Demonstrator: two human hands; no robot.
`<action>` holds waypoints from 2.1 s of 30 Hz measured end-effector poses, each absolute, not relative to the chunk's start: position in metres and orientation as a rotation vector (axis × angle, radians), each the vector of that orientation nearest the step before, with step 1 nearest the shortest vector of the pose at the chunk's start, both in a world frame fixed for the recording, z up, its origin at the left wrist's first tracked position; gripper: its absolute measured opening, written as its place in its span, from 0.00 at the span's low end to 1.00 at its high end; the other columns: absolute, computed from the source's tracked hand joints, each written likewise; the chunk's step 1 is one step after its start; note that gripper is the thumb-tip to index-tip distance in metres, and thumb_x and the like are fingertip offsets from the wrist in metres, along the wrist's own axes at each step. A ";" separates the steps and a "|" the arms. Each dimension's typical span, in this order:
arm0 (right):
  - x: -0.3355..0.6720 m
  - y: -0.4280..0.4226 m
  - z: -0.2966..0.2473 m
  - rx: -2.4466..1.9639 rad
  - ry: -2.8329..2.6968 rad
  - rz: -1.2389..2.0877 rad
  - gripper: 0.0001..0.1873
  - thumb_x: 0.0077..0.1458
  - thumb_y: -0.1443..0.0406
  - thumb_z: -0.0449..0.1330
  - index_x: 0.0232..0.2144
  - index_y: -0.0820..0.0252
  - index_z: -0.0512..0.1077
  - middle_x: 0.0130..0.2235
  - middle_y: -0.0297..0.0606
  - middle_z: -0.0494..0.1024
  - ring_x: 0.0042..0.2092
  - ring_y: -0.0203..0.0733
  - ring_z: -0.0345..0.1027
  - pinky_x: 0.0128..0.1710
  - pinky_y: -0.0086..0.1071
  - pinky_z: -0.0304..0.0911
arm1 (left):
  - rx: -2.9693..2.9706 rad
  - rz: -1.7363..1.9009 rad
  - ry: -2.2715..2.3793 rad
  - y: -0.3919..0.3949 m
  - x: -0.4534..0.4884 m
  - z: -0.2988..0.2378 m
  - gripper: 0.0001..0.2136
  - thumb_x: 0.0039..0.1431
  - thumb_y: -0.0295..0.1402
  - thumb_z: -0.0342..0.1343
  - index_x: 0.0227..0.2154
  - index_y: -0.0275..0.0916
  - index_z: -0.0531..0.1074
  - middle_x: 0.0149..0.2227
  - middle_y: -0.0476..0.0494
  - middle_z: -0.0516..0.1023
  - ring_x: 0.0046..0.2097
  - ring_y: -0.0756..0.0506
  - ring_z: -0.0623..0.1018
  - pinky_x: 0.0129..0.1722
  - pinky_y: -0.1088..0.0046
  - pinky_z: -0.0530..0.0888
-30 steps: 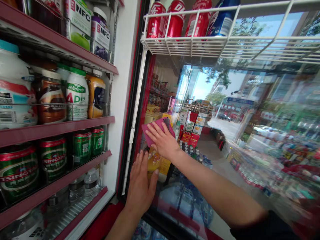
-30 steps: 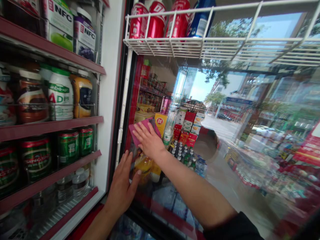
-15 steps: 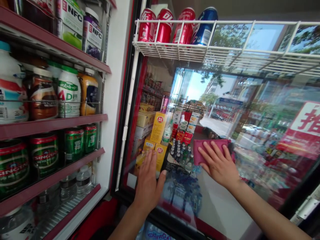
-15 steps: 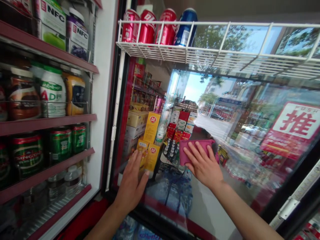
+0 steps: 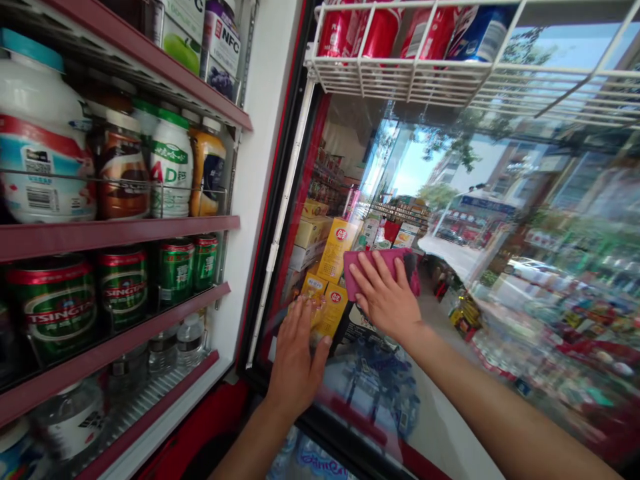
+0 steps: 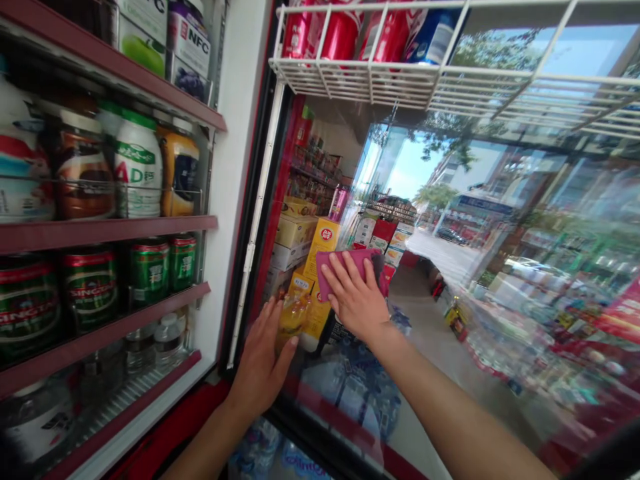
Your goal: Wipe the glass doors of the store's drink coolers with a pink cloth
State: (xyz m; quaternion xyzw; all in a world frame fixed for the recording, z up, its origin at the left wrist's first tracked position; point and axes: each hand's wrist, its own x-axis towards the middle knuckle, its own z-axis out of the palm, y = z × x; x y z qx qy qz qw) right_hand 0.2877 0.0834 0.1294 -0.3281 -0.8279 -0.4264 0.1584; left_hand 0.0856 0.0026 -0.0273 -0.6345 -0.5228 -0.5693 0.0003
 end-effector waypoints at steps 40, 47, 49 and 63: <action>0.409 0.027 0.059 -1.317 -1.891 -1.238 0.42 0.68 0.60 0.61 0.79 0.52 0.54 0.79 0.51 0.59 0.81 0.68 0.44 0.76 0.75 0.35 | -2.165 -1.850 -1.532 -0.011 0.119 -0.017 0.36 0.74 0.42 0.52 0.79 0.45 0.48 0.81 0.35 0.54 0.81 0.36 0.54 0.79 0.43 0.59; 0.290 0.070 0.068 -1.172 -2.230 -1.047 0.40 0.73 0.57 0.57 0.80 0.55 0.51 0.81 0.44 0.50 0.82 0.58 0.40 0.80 0.66 0.37 | -2.159 -1.830 -1.469 0.004 0.124 -0.001 0.36 0.73 0.45 0.53 0.79 0.44 0.49 0.81 0.33 0.54 0.81 0.34 0.55 0.78 0.41 0.58; 0.273 0.080 0.071 -1.136 -2.285 -1.046 0.38 0.75 0.56 0.54 0.80 0.56 0.50 0.82 0.41 0.47 0.83 0.55 0.38 0.80 0.63 0.42 | -2.137 -1.807 -1.443 0.008 0.125 0.009 0.37 0.73 0.46 0.53 0.79 0.43 0.49 0.80 0.32 0.54 0.81 0.33 0.56 0.78 0.40 0.59; 0.476 0.022 0.069 -1.345 -1.811 -1.273 0.39 0.72 0.50 0.59 0.79 0.47 0.56 0.78 0.45 0.62 0.81 0.60 0.45 0.80 0.65 0.28 | -2.287 -1.689 -1.242 0.004 0.197 0.037 0.37 0.73 0.44 0.53 0.79 0.42 0.49 0.81 0.30 0.54 0.81 0.33 0.55 0.79 0.42 0.57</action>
